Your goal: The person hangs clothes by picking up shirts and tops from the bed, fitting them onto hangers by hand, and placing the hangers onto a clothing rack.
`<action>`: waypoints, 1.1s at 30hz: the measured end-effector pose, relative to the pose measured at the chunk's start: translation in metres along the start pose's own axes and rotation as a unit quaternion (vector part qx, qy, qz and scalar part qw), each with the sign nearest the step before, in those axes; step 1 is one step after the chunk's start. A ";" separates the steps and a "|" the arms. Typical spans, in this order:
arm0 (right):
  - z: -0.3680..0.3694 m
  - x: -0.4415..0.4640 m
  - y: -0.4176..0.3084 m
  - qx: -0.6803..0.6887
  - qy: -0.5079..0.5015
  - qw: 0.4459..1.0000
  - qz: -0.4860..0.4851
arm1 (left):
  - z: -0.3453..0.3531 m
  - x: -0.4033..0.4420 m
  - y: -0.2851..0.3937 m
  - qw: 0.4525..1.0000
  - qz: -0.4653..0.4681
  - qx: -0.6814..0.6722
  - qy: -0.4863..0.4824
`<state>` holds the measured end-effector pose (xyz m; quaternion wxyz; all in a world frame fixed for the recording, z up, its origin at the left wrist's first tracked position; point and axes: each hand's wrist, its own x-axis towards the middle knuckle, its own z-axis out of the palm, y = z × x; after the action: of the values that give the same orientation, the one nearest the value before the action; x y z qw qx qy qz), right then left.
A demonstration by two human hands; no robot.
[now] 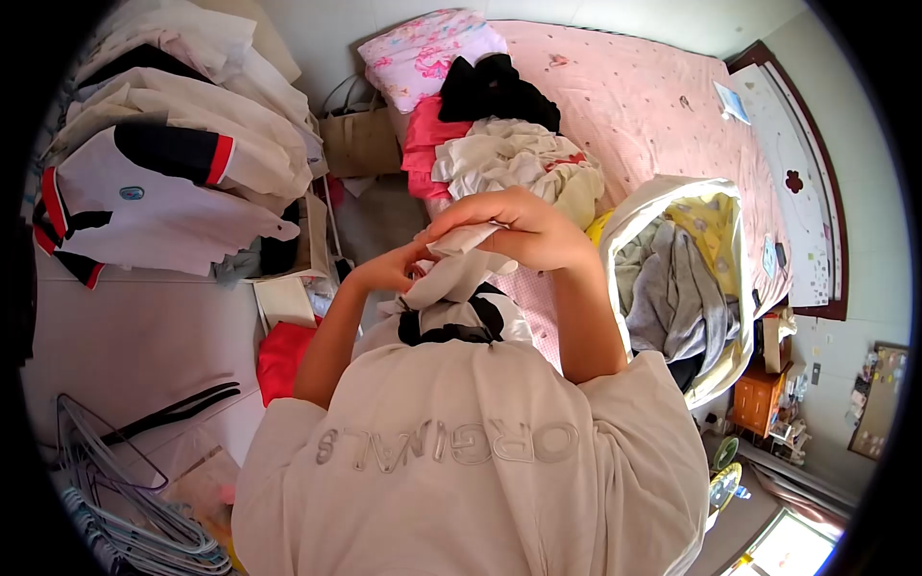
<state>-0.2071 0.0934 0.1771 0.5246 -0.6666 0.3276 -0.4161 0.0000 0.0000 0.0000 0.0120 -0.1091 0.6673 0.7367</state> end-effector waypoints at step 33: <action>-0.005 0.032 0.051 -0.164 0.263 0.942 0.130 | -0.040 -0.137 0.042 0.748 0.077 0.072 0.655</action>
<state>-0.1974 0.0514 0.1351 0.3524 -0.5619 0.6014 -0.4454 0.1326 -0.0261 0.0619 -0.4776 -0.5119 0.5682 0.4324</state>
